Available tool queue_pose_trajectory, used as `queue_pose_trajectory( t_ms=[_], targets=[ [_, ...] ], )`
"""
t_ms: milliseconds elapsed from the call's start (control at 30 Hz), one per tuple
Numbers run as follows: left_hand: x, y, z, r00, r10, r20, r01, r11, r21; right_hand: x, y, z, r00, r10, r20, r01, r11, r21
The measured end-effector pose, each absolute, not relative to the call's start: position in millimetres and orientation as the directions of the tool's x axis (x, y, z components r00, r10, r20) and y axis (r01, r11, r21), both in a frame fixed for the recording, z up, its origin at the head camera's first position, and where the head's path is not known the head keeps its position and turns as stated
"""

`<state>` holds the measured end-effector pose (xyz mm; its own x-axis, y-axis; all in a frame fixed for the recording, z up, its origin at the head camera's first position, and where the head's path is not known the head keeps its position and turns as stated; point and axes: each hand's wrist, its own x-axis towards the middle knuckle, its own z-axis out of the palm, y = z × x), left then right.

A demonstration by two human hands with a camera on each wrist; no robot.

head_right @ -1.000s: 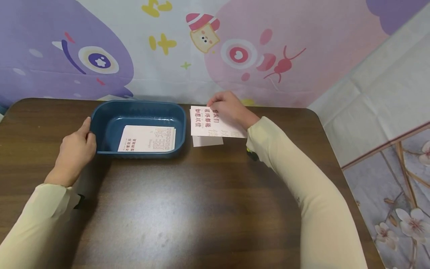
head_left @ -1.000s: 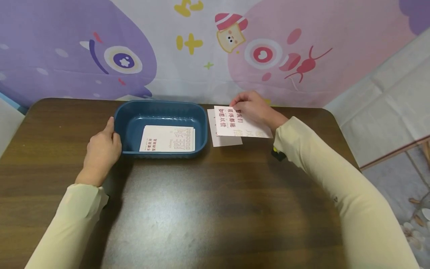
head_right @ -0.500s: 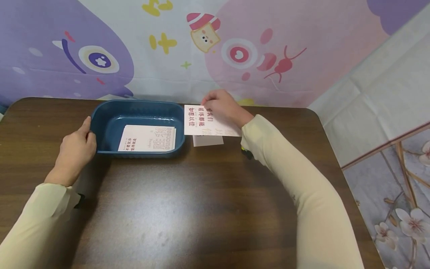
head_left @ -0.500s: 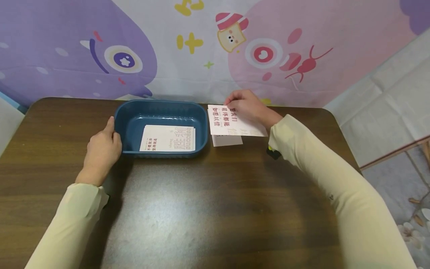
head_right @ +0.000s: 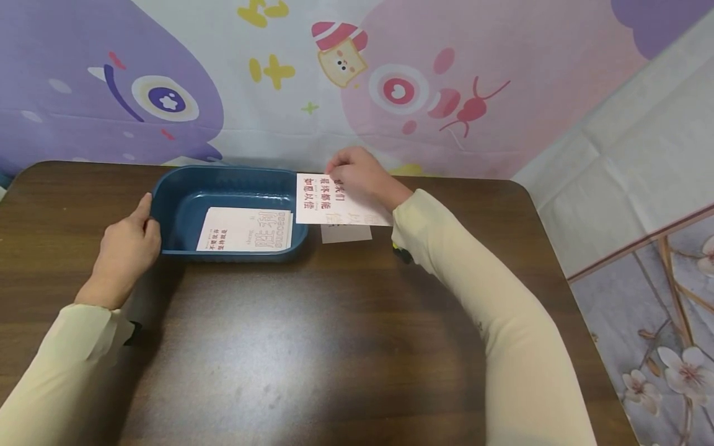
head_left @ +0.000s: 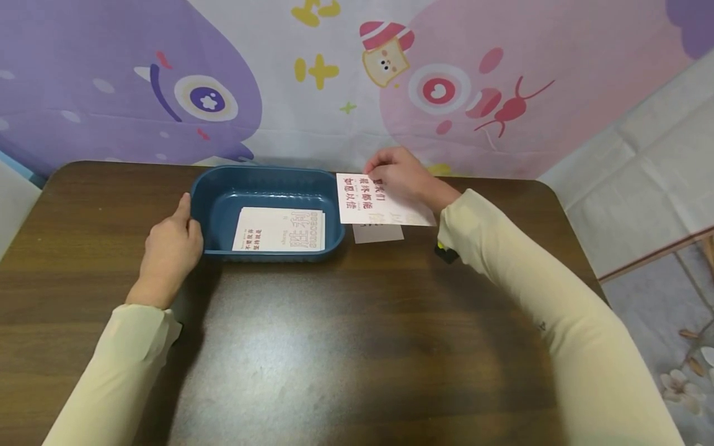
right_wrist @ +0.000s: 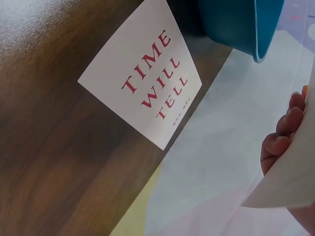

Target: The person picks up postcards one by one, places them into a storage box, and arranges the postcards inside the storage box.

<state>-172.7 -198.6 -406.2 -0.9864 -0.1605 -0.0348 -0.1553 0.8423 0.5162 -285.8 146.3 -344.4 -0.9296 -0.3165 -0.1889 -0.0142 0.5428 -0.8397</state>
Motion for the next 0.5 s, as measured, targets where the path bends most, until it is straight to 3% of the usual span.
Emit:
queue_pose_trajectory(
  t_ms=[500],
  targets=[
    [-174,-200,-408,-0.986,-0.163,-0.036,-0.158,0.836,0.525,-286,131,-346,-0.922,-0.334,-0.196,-0.030,0.567,-0.823]
  ],
)
